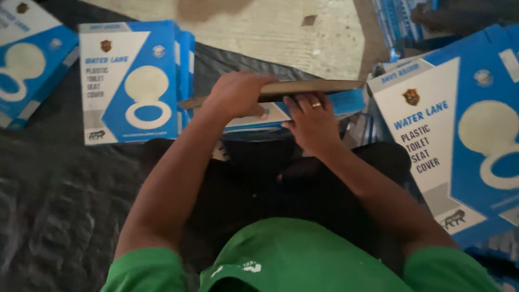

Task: The person assembles flat-packed cardboard boxes labeled 'Water Lane Plastic Toilet Seat Cover' by folding flaps and sealing them with a handheld tape dispenser. The person repeatedly picks up a flat box, folds it into shape, applies tape to the seams, and places the finished box on a growing stack.

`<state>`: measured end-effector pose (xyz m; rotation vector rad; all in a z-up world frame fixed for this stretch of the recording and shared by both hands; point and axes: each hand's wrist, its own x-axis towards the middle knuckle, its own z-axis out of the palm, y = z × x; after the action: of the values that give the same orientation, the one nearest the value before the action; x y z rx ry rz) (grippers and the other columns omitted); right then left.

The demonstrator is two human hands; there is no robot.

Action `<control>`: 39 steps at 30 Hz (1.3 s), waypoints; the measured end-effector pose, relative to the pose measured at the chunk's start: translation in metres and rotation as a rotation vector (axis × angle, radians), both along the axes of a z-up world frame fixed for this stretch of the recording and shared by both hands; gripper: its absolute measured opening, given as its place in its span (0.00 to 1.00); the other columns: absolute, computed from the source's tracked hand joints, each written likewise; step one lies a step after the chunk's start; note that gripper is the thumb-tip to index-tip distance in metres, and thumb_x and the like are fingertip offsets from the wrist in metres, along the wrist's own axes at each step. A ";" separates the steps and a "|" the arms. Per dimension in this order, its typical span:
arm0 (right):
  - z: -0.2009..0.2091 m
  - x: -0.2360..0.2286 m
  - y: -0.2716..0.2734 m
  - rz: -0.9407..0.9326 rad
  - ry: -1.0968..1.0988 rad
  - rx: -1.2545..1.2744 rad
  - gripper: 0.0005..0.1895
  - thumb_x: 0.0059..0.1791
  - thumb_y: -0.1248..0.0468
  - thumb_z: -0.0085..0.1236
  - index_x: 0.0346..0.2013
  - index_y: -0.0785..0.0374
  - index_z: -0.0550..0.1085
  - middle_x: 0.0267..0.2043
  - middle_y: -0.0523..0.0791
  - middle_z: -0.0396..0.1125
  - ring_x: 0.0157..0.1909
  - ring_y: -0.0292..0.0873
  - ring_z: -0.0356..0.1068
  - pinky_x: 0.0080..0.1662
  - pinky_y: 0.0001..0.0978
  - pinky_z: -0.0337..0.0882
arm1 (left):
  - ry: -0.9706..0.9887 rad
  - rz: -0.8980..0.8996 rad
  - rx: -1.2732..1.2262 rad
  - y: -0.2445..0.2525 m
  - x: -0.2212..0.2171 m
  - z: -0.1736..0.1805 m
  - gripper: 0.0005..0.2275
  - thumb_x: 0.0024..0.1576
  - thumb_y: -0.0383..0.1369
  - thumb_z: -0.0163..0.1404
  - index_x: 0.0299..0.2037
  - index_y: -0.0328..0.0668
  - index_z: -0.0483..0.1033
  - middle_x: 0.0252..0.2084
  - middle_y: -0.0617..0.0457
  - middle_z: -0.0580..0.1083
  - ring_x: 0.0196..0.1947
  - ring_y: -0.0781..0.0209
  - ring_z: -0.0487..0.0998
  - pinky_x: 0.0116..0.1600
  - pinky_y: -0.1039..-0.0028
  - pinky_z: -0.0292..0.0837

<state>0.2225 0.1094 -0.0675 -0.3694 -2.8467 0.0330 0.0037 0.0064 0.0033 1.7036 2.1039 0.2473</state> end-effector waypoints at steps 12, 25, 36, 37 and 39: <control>-0.013 -0.008 -0.002 0.019 0.057 -0.046 0.32 0.44 0.54 0.68 0.60 0.62 0.73 0.51 0.51 0.64 0.58 0.56 0.63 0.66 0.56 0.59 | 0.131 0.059 -0.068 -0.002 0.025 0.011 0.55 0.36 0.45 0.73 0.73 0.43 0.50 0.64 0.41 0.66 0.55 0.39 0.75 0.53 0.55 0.74; 0.002 0.040 0.081 -0.116 0.489 -0.112 0.36 0.39 0.59 0.74 0.56 0.70 0.67 0.57 0.63 0.60 0.59 0.65 0.61 0.59 0.55 0.62 | 0.165 0.044 0.072 -0.009 0.027 -0.009 0.41 0.40 0.45 0.70 0.65 0.45 0.64 0.55 0.45 0.72 0.52 0.44 0.79 0.48 0.57 0.77; -0.010 0.017 0.103 -0.477 0.293 -0.715 0.57 0.31 0.60 0.83 0.66 0.68 0.58 0.57 0.57 0.68 0.60 0.58 0.69 0.59 0.46 0.69 | 0.318 0.042 0.267 -0.018 0.022 -0.011 0.45 0.38 0.50 0.69 0.65 0.41 0.64 0.65 0.42 0.66 0.69 0.41 0.66 0.64 0.44 0.61; -0.009 0.014 0.105 -0.446 0.354 -0.751 0.59 0.30 0.60 0.83 0.67 0.68 0.56 0.58 0.57 0.68 0.61 0.58 0.68 0.59 0.45 0.69 | 0.307 0.201 0.240 -0.026 0.020 -0.012 0.42 0.40 0.51 0.69 0.65 0.46 0.66 0.67 0.46 0.66 0.71 0.41 0.62 0.68 0.38 0.53; -0.013 0.014 0.106 -0.450 0.359 -0.741 0.60 0.29 0.60 0.84 0.66 0.70 0.55 0.59 0.59 0.67 0.61 0.59 0.68 0.60 0.44 0.68 | 0.269 0.526 0.329 -0.059 0.017 -0.023 0.42 0.42 0.51 0.69 0.66 0.46 0.65 0.70 0.46 0.63 0.73 0.39 0.59 0.71 0.38 0.50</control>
<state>0.2368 0.2157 -0.0802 -1.0165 -2.2392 0.9652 0.0203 -0.0527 -0.0198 1.3672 2.8238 0.5721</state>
